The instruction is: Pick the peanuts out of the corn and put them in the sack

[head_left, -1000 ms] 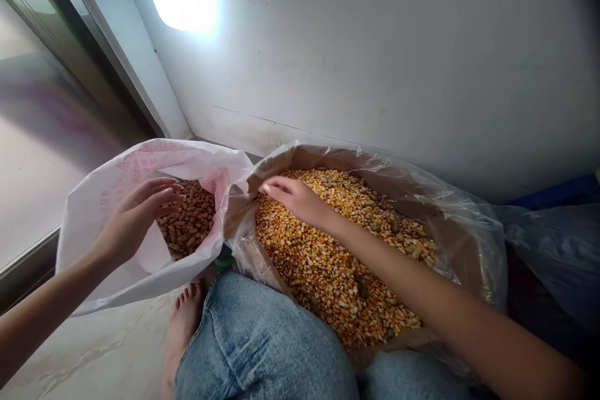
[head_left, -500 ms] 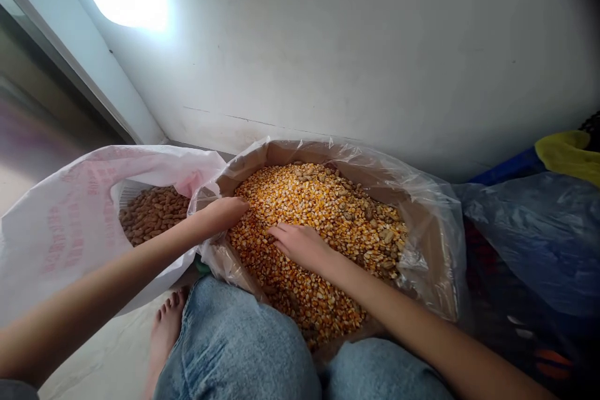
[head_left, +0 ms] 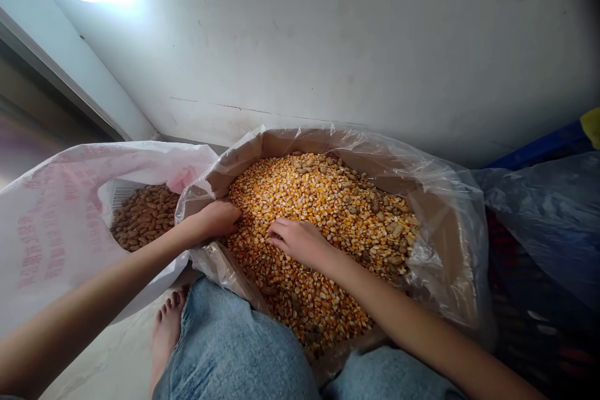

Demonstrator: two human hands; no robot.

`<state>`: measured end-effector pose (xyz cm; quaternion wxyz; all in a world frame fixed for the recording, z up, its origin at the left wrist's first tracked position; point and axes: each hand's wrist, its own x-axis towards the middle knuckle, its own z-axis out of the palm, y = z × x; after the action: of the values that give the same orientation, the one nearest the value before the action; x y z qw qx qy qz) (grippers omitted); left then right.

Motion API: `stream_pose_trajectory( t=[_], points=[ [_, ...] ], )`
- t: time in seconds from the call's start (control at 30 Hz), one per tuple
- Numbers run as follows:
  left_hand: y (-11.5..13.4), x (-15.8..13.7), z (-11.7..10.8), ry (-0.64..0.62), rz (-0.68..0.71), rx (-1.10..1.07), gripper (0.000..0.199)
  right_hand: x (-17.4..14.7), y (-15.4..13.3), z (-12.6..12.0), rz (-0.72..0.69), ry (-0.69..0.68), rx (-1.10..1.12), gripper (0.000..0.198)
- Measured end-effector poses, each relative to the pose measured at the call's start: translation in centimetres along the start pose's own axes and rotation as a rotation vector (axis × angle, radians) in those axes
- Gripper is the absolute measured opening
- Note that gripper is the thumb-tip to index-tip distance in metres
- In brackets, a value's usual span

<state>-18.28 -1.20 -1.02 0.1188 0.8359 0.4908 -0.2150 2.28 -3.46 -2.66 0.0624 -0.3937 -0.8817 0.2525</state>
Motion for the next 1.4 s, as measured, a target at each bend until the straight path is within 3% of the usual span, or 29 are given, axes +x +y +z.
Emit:
stream_pose_trajectory(
  t=[0.07,0.2,0.3,0.43,0.6,0.67,0.73,0.83,0.9,1.0,1.1,1.17,1.27,1.4],
  points=[
    [-0.1,-0.3,-0.2,0.040,0.008,-0.134,0.018,-0.1,0.0,-0.5,0.064,0.026,0.279,0.018],
    [-0.5,-1.0,-1.0,0.119,-0.042,-0.498,0.019,-0.2,1.1,-2.3,0.218,0.056,1.128,0.015],
    [-0.5,-1.2,-1.4,0.126,-0.079,-0.801,0.018,-0.4,2.5,-3.4,0.272,0.227,1.589,0.011],
    [-0.2,-1.4,-1.5,0.082,-0.095,-1.354,0.018,-0.3,3.6,-3.7,0.367,0.419,1.855,0.011],
    [0.5,-1.2,-2.4,0.100,-0.183,-1.850,0.018,-0.5,4.1,-4.5,0.424,0.480,1.991,0.012],
    [0.9,-0.7,-3.1,0.106,-0.181,-1.977,0.015,-1.1,4.7,-6.0,0.439,0.511,1.952,0.013],
    [1.3,0.1,-3.7,0.036,-0.173,-2.036,0.009,-2.0,5.4,-8.0,0.416,0.639,1.830,0.015],
    [1.9,1.7,-4.5,-0.022,-0.146,-1.934,0.015,-3.0,6.0,-11.1,0.367,0.805,1.402,0.017],
    [2.2,2.9,-5.0,0.093,-0.125,-1.695,0.023,-3.3,6.3,-12.5,0.357,0.712,0.966,0.019],
    [2.6,5.1,-5.8,0.377,-0.110,-1.099,0.033,-2.9,7.1,-13.1,0.358,0.464,0.303,0.018],
    [3.4,7.5,-6.8,0.580,-0.058,-0.562,0.035,-2.4,8.7,-12.1,0.375,0.265,-0.094,0.024],
    [4.0,9.0,-7.4,0.558,-0.042,-0.361,0.032,-2.2,9.9,-11.0,0.374,0.172,-0.173,0.026],
    [4.8,10.9,-7.8,0.460,-0.038,-0.269,0.026,-2.2,11.2,-10.0,0.371,0.156,-0.131,0.019],
    [4.7,12.2,-7.2,0.515,-0.020,-0.524,0.021,-2.8,11.7,-10.5,0.397,0.285,0.225,0.017]
  ],
)
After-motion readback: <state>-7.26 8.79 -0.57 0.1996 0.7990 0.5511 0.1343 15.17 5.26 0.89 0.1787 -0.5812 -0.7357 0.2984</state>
